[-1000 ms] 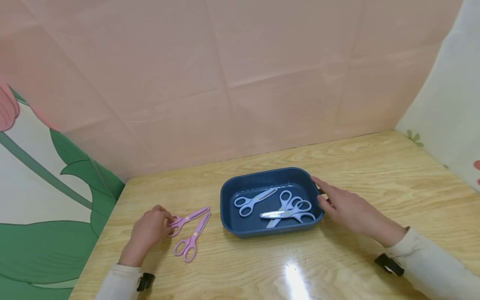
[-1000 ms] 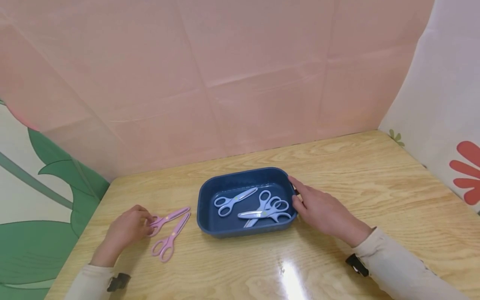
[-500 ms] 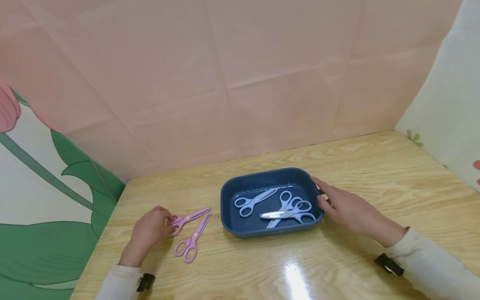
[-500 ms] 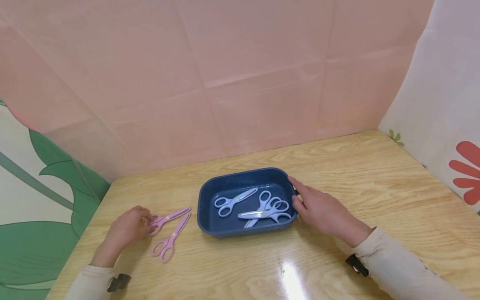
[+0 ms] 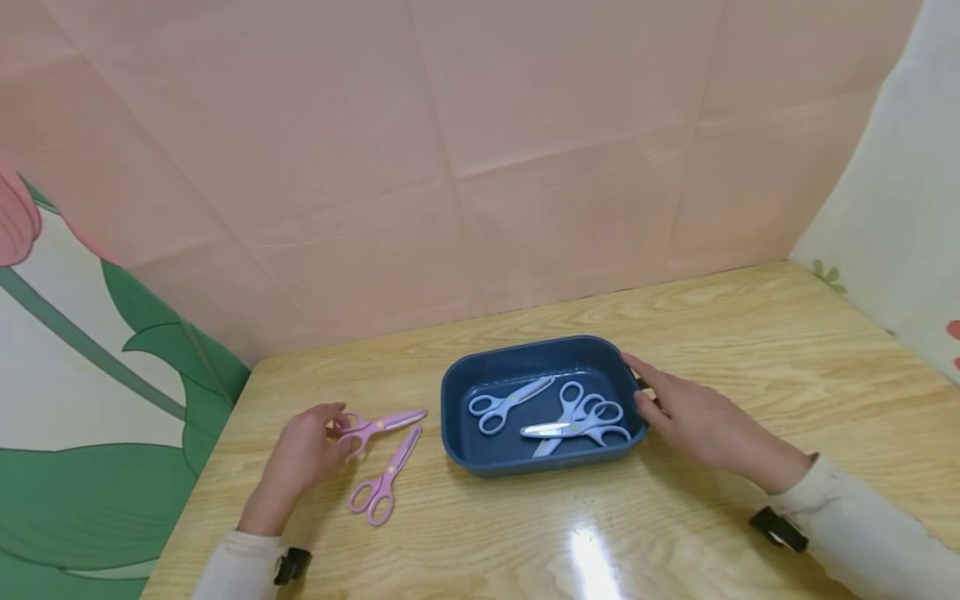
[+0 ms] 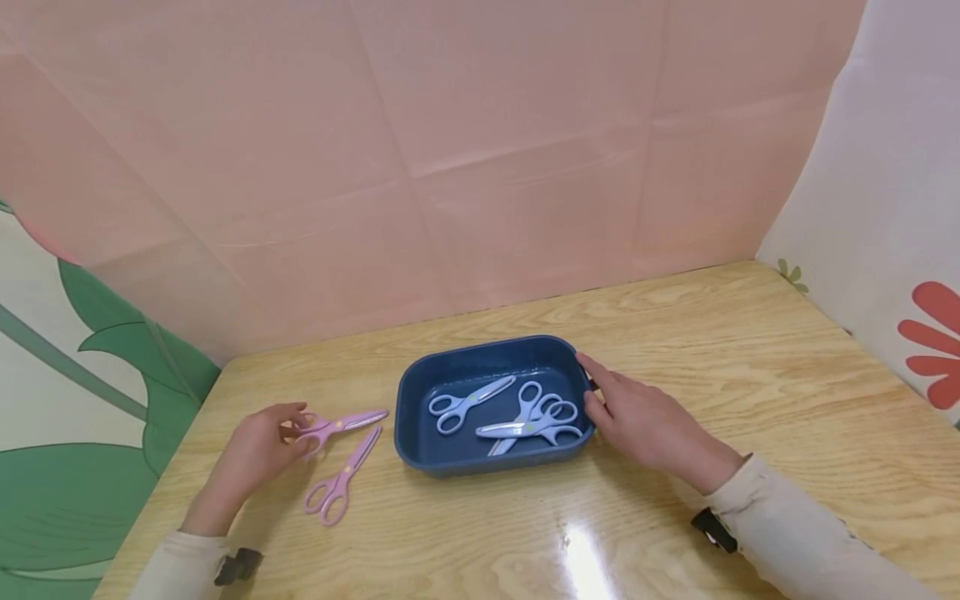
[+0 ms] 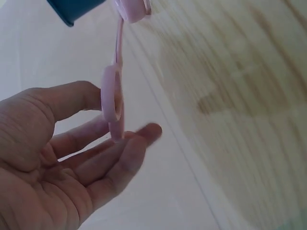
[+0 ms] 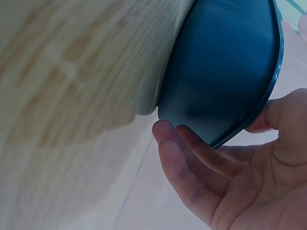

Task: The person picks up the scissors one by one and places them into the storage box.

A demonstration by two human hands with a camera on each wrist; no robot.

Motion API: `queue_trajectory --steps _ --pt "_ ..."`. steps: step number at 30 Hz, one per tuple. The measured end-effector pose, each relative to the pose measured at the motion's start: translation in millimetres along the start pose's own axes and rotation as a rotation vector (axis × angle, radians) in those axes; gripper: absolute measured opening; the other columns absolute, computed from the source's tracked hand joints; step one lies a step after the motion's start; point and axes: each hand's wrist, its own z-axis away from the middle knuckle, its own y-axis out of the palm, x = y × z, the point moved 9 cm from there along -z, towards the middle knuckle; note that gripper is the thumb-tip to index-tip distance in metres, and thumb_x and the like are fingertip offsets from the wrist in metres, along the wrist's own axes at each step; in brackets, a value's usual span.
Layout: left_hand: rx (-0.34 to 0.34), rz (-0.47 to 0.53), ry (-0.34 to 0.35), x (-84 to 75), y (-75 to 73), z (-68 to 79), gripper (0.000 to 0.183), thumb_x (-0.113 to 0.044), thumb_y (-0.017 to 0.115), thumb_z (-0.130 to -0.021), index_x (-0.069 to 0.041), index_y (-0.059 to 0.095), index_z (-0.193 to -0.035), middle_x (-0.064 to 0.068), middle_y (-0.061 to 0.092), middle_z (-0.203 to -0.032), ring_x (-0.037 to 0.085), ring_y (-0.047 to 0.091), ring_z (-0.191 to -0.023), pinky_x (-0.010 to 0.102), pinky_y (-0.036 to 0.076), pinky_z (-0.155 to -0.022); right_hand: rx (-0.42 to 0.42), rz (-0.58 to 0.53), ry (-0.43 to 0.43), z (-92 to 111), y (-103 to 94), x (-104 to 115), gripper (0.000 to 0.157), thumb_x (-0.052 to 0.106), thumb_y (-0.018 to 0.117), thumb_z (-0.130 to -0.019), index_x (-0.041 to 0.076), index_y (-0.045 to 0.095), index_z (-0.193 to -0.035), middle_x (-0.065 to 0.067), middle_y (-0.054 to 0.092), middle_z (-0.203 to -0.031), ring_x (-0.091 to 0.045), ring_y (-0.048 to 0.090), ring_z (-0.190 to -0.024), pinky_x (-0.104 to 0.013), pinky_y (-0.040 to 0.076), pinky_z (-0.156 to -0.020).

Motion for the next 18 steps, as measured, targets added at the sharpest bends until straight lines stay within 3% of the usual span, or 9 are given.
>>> queue_trajectory --steps 2,6,12,18 --pt "0.001 0.028 -0.015 0.5 -0.2 -0.4 0.046 -0.009 0.078 -0.082 0.006 0.062 -0.122 0.011 0.073 -0.104 0.028 0.074 -0.091 0.036 0.061 -0.072 0.0 -0.001 0.001 0.0 -0.1 -0.1 0.058 0.027 0.046 -0.105 0.005 0.029 -0.156 -0.026 0.059 -0.135 -0.039 0.065 -0.114 -0.058 0.054 -0.091" --pt "-0.008 0.075 -0.042 2.1 -1.6 -1.2 0.031 -0.003 0.077 -0.081 0.0 0.068 -0.111 0.013 0.071 -0.105 0.022 0.073 -0.082 0.025 0.056 -0.06 -0.002 -0.002 -0.003 0.1 -0.1 0.0 0.058 0.027 0.047 -0.105 0.004 0.029 -0.155 -0.026 0.06 -0.134 -0.039 0.066 -0.113 -0.058 0.054 -0.091" --pt "-0.044 0.093 -0.056 3.3 -4.5 -2.0 0.022 -0.002 0.078 -0.082 -0.005 0.071 -0.103 0.018 0.066 -0.114 0.021 0.07 -0.08 0.022 0.053 -0.056 -0.007 -0.001 -0.006 0.1 0.0 0.1 0.058 0.026 0.047 -0.104 0.003 0.03 -0.155 -0.027 0.061 -0.132 -0.038 0.066 -0.112 -0.058 0.054 -0.09" --pt "-0.099 0.08 -0.02 0.4 -9.7 -1.9 0.02 -0.005 0.082 -0.079 -0.008 0.074 -0.097 0.014 0.066 -0.114 0.018 0.066 -0.077 0.022 0.049 -0.057 -0.008 -0.003 -0.007 -0.4 0.1 0.2 0.057 0.025 0.047 -0.104 0.003 0.03 -0.155 -0.027 0.061 -0.132 -0.038 0.066 -0.112 -0.057 0.055 -0.09"
